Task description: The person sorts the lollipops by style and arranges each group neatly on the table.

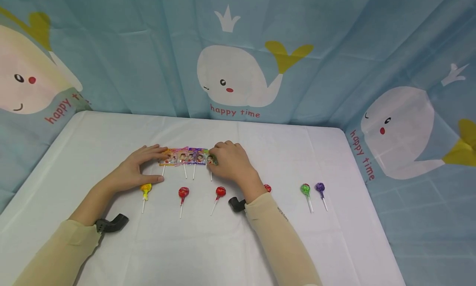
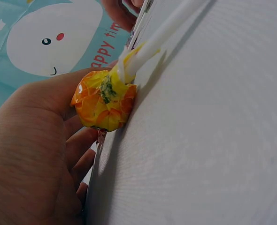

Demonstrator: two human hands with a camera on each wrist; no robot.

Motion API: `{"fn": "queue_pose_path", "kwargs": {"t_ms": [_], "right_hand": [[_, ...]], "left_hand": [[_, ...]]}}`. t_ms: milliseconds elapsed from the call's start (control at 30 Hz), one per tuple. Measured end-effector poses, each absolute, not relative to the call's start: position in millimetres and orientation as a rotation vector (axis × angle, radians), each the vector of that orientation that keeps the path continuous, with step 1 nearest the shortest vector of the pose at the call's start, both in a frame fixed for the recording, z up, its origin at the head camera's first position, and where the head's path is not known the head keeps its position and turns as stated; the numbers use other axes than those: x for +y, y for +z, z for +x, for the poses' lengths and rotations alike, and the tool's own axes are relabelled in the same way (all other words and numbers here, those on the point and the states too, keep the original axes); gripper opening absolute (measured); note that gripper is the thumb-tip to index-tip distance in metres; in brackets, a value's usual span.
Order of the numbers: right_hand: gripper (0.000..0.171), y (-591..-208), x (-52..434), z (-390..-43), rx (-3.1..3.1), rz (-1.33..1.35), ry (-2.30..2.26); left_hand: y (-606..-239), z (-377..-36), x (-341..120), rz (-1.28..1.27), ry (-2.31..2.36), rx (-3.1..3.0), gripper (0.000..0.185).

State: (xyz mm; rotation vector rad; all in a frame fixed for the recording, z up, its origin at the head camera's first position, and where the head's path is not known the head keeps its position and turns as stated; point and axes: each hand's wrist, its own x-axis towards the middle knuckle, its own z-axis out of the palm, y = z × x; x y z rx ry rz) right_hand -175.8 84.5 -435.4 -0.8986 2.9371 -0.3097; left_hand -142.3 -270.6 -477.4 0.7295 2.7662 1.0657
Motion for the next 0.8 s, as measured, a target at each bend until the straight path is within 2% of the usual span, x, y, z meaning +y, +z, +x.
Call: {"fn": "queue_pose_path", "kwargs": {"t_ms": [800], "right_hand": [[0.046, -432, 94, -164, 2.893, -0.866, -0.436]], "left_hand": [[-478, -141, -270, 0.759, 1.097, 2.765, 0.063]]}}
